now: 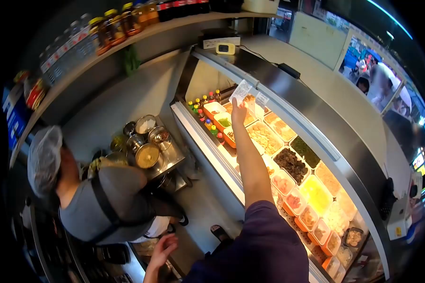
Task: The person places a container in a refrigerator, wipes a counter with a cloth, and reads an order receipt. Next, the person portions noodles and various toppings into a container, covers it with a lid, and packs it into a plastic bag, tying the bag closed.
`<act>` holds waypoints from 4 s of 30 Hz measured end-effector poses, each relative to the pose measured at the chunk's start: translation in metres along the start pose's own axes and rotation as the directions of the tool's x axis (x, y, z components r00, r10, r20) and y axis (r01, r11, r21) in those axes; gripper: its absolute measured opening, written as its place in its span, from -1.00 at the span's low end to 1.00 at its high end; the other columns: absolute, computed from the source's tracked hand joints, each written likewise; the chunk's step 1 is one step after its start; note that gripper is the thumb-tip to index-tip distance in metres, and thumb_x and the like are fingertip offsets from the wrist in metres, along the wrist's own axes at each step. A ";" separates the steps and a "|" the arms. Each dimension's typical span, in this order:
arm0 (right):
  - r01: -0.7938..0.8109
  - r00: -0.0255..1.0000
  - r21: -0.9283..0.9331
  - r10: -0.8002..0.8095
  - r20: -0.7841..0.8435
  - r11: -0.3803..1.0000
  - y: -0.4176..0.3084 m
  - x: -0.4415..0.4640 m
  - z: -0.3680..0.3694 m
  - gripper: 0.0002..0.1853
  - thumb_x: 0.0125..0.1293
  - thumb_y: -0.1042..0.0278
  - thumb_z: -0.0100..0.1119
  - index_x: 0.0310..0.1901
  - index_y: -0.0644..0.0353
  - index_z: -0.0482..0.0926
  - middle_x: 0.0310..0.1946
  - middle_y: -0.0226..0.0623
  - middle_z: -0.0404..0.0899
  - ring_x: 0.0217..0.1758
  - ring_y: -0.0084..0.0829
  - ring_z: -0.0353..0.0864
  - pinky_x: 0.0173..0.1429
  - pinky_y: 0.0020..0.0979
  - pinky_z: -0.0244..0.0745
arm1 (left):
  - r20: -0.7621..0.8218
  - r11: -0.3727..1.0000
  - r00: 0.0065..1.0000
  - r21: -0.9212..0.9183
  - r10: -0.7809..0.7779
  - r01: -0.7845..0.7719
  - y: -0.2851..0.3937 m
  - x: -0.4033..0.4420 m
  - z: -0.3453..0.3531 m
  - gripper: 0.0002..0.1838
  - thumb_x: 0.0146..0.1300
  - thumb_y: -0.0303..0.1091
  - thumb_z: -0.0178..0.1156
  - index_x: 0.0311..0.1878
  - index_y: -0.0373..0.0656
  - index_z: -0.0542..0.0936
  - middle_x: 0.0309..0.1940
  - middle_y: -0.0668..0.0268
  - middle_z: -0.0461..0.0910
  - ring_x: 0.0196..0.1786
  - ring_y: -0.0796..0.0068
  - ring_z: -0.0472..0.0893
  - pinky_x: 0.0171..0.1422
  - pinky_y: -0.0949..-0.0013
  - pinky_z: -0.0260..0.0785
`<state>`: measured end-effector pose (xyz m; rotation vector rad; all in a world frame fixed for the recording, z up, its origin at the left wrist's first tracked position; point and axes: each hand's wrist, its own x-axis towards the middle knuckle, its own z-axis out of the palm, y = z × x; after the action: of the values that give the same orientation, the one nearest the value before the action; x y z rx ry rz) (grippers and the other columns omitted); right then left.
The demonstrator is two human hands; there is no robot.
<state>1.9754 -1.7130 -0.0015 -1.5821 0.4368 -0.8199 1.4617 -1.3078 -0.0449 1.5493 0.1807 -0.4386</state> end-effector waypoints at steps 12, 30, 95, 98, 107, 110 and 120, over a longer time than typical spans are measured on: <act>-0.215 0.328 -0.087 0.156 0.932 0.973 -0.026 -0.168 -0.146 -0.75 0.40 0.35 0.27 0.00 0.33 0.64 -0.32 -0.30 0.73 -0.36 -0.52 0.72 -0.24 -0.46 0.63 | 0.321 0.829 0.940 -0.553 0.121 0.082 0.181 0.298 0.133 -0.40 0.28 -0.42 0.03 0.40 -0.38 0.32 0.18 -0.09 0.56 0.27 -0.01 0.55 0.46 0.02 0.31; -0.434 0.693 0.460 -0.038 0.720 0.775 -0.017 -0.026 -0.064 -0.56 0.55 0.19 -0.15 0.21 0.40 0.44 -0.35 -0.12 0.63 -0.33 -0.38 0.66 -0.18 -0.37 0.57 | -0.035 0.583 0.961 -0.801 -0.274 0.137 0.028 0.131 0.069 -0.27 0.14 -0.33 0.07 0.45 -0.19 0.26 -0.02 -0.08 0.58 0.08 -0.04 0.59 0.39 -0.21 0.33; -0.258 -0.872 0.823 -0.488 0.026 0.505 -0.135 -1.211 -0.312 -0.79 0.34 0.44 0.18 -0.04 0.29 0.58 -0.13 0.02 0.60 -0.24 0.02 0.68 -0.16 -0.12 0.61 | -0.471 0.734 -0.667 -0.658 -0.577 -0.170 -0.581 -0.680 0.077 -0.62 0.20 -0.48 0.14 0.12 -0.27 0.54 -0.15 -0.01 0.68 -0.06 0.00 0.68 0.07 0.04 0.52; -0.331 -0.839 0.878 -0.533 -0.107 0.345 -0.180 -1.300 -0.326 -0.81 0.33 0.45 0.14 -0.05 0.26 0.53 -0.05 0.00 0.55 -0.20 0.02 0.67 -0.17 -0.10 0.63 | -0.430 0.691 -0.840 -0.717 -0.331 0.095 -0.531 -0.687 0.068 -0.58 0.13 -0.49 0.19 0.12 -0.24 0.54 0.00 -0.02 0.59 0.08 -0.07 0.58 0.18 0.03 0.46; -0.425 -0.835 0.905 -0.380 -0.397 -0.012 -0.228 -1.393 -0.400 -0.77 0.21 0.50 0.12 -0.15 0.48 0.57 -0.28 0.08 0.64 -0.40 -0.11 0.74 -0.34 -0.25 0.66 | -0.909 0.882 -0.396 -0.290 -0.132 0.371 -0.445 -0.630 0.013 -0.57 0.05 -0.55 0.19 0.07 -0.18 0.62 0.14 0.01 0.48 0.14 -0.02 0.51 0.23 0.09 0.45; -0.286 -0.916 0.951 -0.260 -0.306 -0.114 -0.227 -1.398 -0.416 -0.69 0.15 0.53 0.14 -0.08 0.52 0.61 -0.31 0.05 0.69 -0.27 -0.14 0.78 -0.32 -0.20 0.71 | -0.925 0.865 -0.348 -0.296 -0.153 0.406 -0.494 -0.631 -0.001 -0.61 0.08 -0.57 0.18 0.03 -0.19 0.66 0.07 0.01 0.54 0.14 0.00 0.54 0.21 0.11 0.47; -0.234 -0.972 0.972 -0.018 -0.233 0.029 -0.238 -1.412 -0.434 -0.77 0.29 0.45 0.11 -0.10 0.33 0.66 -0.24 0.03 0.72 -0.21 -0.06 0.79 -0.17 -0.23 0.71 | -0.864 0.917 -0.408 -0.375 -0.294 0.134 -0.510 -0.638 -0.092 -0.61 0.20 -0.29 0.22 0.09 -0.19 0.63 0.06 0.05 0.65 0.25 -0.05 0.49 0.39 0.04 0.29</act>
<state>0.6679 -0.9967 -0.1294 0.8184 2.8203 -0.2335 0.7006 -1.0979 -0.2738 1.2869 1.9941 0.8649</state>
